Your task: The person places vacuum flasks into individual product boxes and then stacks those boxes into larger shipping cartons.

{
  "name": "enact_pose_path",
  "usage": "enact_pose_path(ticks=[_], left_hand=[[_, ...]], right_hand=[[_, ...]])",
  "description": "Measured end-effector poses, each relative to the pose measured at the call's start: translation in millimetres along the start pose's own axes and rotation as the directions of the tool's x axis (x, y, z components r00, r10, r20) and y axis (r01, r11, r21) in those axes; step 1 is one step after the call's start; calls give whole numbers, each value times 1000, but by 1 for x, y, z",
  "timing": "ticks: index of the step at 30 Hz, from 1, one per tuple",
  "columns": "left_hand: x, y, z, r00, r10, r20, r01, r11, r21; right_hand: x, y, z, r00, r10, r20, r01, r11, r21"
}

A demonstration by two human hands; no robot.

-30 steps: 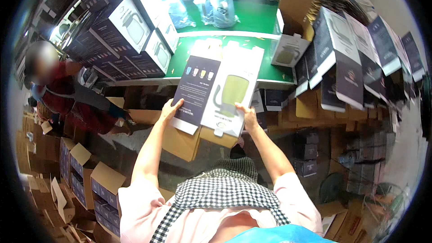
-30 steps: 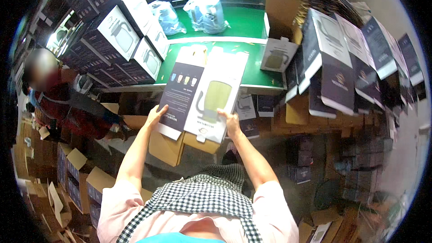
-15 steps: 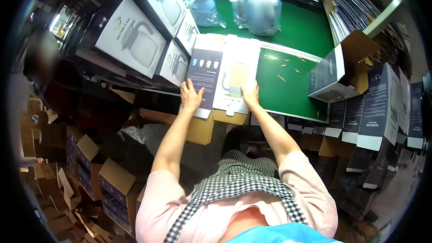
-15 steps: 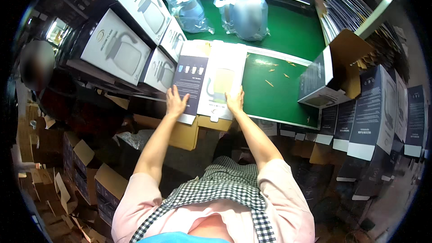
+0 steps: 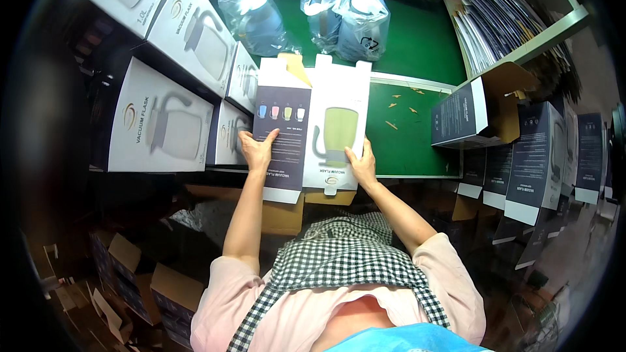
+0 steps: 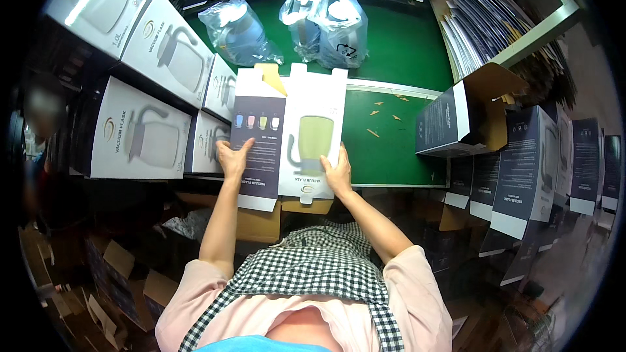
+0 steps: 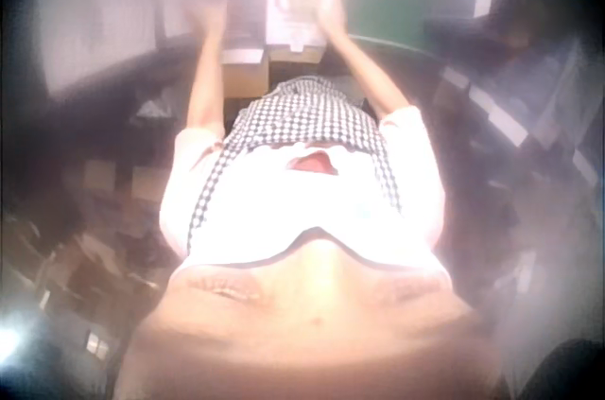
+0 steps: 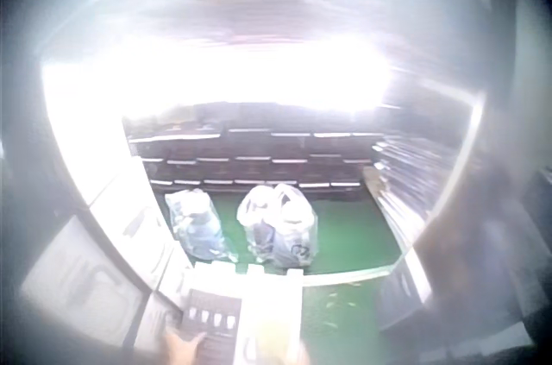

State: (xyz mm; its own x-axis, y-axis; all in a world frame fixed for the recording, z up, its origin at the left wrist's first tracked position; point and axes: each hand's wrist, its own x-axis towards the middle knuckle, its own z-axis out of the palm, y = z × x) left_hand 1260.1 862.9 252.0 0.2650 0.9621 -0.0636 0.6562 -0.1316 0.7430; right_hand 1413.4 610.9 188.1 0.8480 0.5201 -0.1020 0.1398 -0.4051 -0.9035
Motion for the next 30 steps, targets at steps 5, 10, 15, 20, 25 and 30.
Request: enact_pose_path(ticks=[5,10,15,20,25,30], left_hand=[[-1,66,-52,936,296,191,-166,848,-503],[-20,121,-20,815,486,316,-111,666,-738],[-57,211,60,629,637,446,56,534,-843],[-161,302,12,462,826,323,-310,492,-814],[-229,315,-16,358,895,265,-318,383,-867],[-209,311,-17,363,862,353,166,313,-935]], right_hand=[[18,-37,-91,955,18,297,-270,473,838],[70,-226,-178,840,-433,327,-224,272,936],[91,-287,-202,618,-697,363,8,467,884],[85,-281,-247,800,-586,-129,472,482,738],[84,-242,-239,818,-529,-226,575,734,362],[38,-244,-235,752,-657,40,643,746,172]])
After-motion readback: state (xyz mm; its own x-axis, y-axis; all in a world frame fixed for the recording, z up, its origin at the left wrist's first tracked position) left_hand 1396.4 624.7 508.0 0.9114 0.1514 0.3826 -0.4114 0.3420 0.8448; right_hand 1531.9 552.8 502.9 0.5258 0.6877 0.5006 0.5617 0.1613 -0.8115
